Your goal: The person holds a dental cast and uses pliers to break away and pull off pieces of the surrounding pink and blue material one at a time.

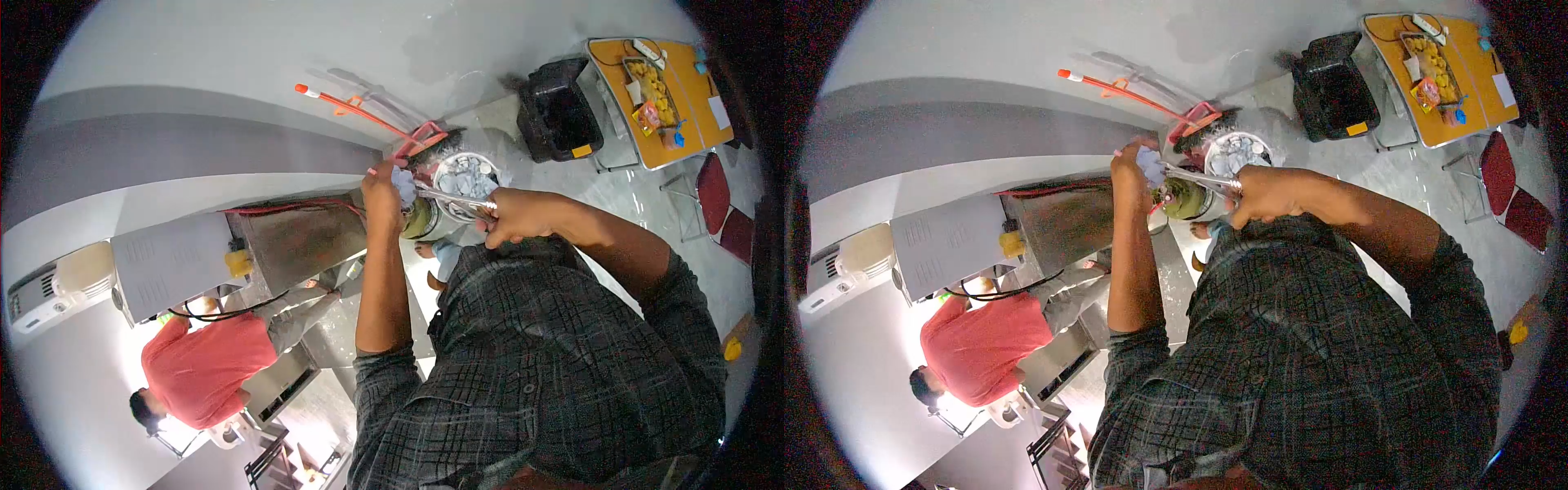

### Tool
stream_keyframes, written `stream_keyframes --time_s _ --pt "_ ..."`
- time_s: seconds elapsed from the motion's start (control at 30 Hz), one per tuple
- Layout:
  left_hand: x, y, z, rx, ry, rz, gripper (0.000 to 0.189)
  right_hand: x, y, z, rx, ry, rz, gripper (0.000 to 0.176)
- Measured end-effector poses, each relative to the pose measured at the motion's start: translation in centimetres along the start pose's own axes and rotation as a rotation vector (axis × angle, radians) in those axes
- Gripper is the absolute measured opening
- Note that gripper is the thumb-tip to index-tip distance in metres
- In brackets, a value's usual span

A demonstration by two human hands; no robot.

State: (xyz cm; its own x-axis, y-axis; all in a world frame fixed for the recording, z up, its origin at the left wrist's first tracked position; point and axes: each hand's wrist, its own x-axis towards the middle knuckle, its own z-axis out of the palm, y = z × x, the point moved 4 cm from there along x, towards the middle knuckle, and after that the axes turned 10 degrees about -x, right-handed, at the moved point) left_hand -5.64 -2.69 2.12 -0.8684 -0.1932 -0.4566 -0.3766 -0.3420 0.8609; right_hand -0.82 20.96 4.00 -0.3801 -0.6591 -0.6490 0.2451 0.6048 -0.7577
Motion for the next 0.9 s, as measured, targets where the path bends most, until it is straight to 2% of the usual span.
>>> stream_keyframes --time_s 0.07,0.13,0.17,0.27,0.33,0.37,0.43,0.47,0.53,0.57,0.63,0.7,0.77,0.83,0.9 --pt "-0.3 0.3 0.2 -0.012 -0.018 -0.014 0.026 -0.6 -0.7 0.1 -0.068 0.037 0.021 0.035" --pt "-0.3 0.2 0.5 -0.016 0.022 0.007 0.028 -1.6 -1.9 -0.7 -0.196 0.214 0.002 0.034" --pt "-0.2 0.2 0.5 -0.017 0.021 0.007 0.028 -1.4 -1.6 -0.7 -0.196 0.215 0.003 0.034" --pt "0.5 -0.7 0.5 -0.009 -0.028 -0.104 0.031 -1.0 -0.7 -0.7 -0.338 0.225 -0.01 0.035" --pt "1.0 -1.4 0.8 -0.083 -0.019 -0.19 0.038 -1.6 -0.8 -1.4 -0.28 0.376 -0.026 0.033" --pt "1.0 -1.5 0.5 -0.081 -0.019 -0.192 0.038 -2.1 -1.0 -1.7 -0.277 0.375 -0.026 0.033" --pt "0.5 -0.6 1.1 -0.264 -0.207 -0.158 0.046 -3.3 -1.0 -2.3 -0.165 0.302 0.108 0.03" --pt "0.3 -0.4 1.2 -0.263 -0.206 -0.161 0.046 -3.5 -0.8 -2.3 -0.163 0.3 0.108 0.03" --pt "-0.4 0.5 2.1 -0.536 -0.367 -0.154 0.052 -3.9 -1.1 -2.3 -0.345 0.312 -0.057 0.03" --pt "0.7 -0.3 1.2 -0.649 -0.468 -0.202 0.056 -4.3 -1.3 -2.1 -0.343 0.314 -0.057 0.03" --pt "-0.6 1.0 2.0 -0.597 -0.458 -0.185 0.058 -5.4 -3.1 -1.4 -0.188 0.304 -0.327 0.049" --pt "-1.0 1.6 2.2 -0.546 -0.446 -0.165 0.059 -5.4 -3.4 -1.5 -0.189 0.234 -0.368 0.053" --pt "-1.2 2.1 2.3 -0.681 -0.559 -0.176 0.063 -5.6 -3.9 -1.4 -0.194 0.161 -0.413 0.059" --pt "-0.7 1.8 1.7 -0.697 -0.52 -0.137 0.064 -5.8 -4.1 -1.2 -0.054 0.068 -0.377 0.057" --pt "-0.8 1.9 1.5 -0.714 -0.478 -0.1 0.065 -5.5 -3.8 -0.8 -0.057 0.053 -0.381 0.055"
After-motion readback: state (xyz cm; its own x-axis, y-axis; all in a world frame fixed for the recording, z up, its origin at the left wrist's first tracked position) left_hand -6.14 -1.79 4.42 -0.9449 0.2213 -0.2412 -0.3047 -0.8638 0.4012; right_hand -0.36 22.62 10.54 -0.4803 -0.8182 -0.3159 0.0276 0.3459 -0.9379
